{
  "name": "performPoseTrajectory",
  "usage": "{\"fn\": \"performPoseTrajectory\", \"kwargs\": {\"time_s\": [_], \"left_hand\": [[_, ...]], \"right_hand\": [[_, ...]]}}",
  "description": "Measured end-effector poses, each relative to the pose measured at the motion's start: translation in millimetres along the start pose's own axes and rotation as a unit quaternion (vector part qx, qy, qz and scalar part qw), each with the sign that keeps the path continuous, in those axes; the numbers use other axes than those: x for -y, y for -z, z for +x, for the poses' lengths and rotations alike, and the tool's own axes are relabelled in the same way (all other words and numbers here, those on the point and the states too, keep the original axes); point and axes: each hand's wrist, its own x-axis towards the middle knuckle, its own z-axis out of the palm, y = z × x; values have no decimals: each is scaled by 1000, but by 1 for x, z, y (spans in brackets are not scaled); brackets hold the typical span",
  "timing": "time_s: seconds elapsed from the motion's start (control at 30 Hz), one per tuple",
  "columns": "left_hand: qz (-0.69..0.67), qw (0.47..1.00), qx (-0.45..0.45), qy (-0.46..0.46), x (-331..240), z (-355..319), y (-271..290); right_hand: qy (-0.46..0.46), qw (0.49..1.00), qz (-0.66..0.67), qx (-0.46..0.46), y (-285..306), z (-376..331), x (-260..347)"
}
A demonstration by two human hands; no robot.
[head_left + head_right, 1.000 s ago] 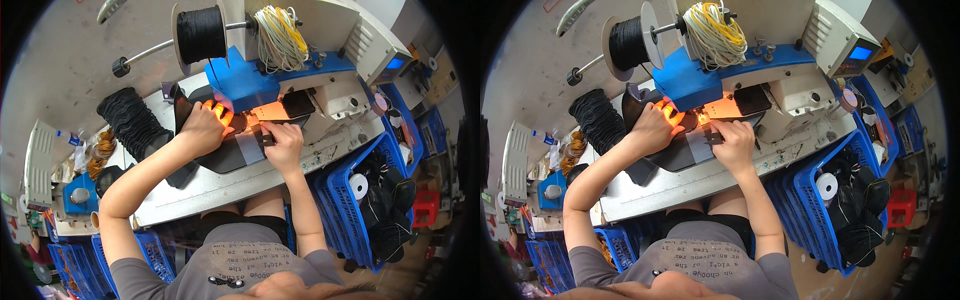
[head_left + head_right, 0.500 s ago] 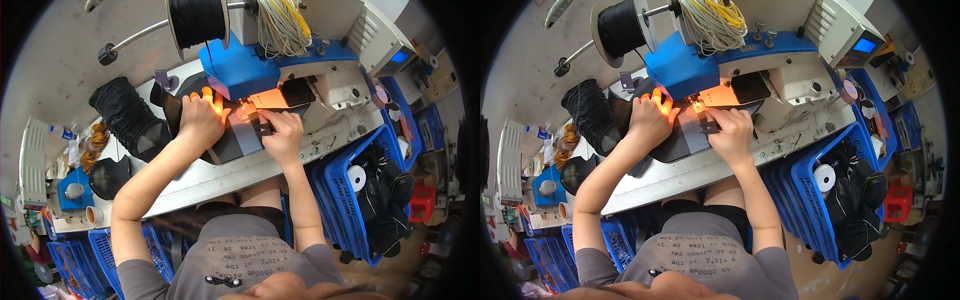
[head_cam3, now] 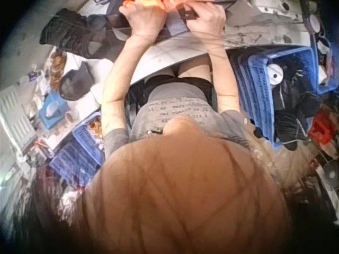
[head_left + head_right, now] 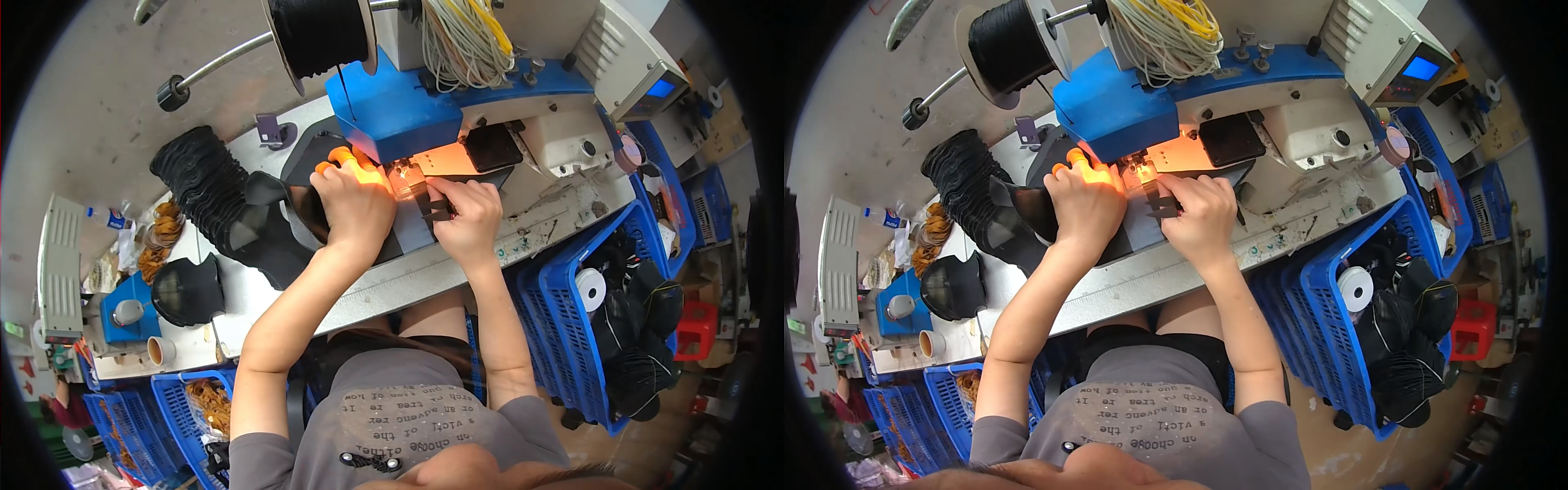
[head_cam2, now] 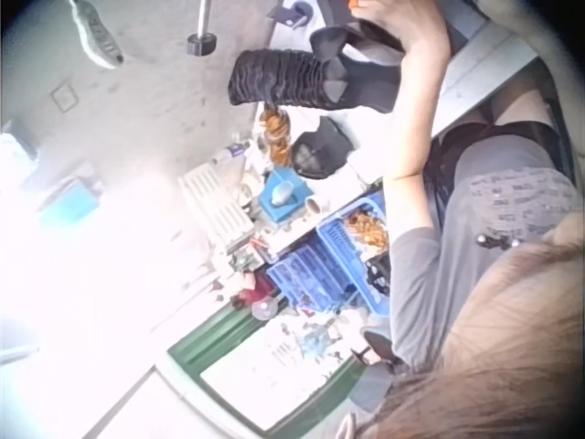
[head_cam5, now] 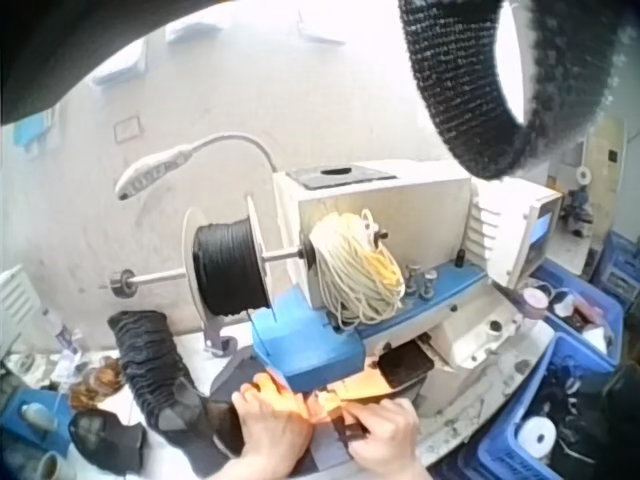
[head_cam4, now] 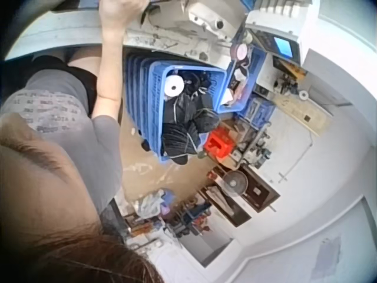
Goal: The person loads a spool of black thread onto a sewing machine and then sews black fabric pieces, likely face masks, using the machine. They guide the fabric under the needle, cut threads with scissors, and stack the finished pieces on the table.
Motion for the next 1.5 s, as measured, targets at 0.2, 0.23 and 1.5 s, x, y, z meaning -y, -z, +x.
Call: {"fn": "performPoseTrajectory", "kwargs": {"time_s": [0.2, 0.23, 1.5], "left_hand": [[47, 999, 5, -22, -1, 6, -6], [33, 999, -21, -7, 1, 8, -9], [-182, 972, 24, -146, 54, -65, 29]], "right_hand": [[-8, 1000, -6, 9, 3, 1, -1], [-7, 1000, -4, 14, 4, 3, 1], [-76, 970, 126, 192, 42, 4, 49]]}}
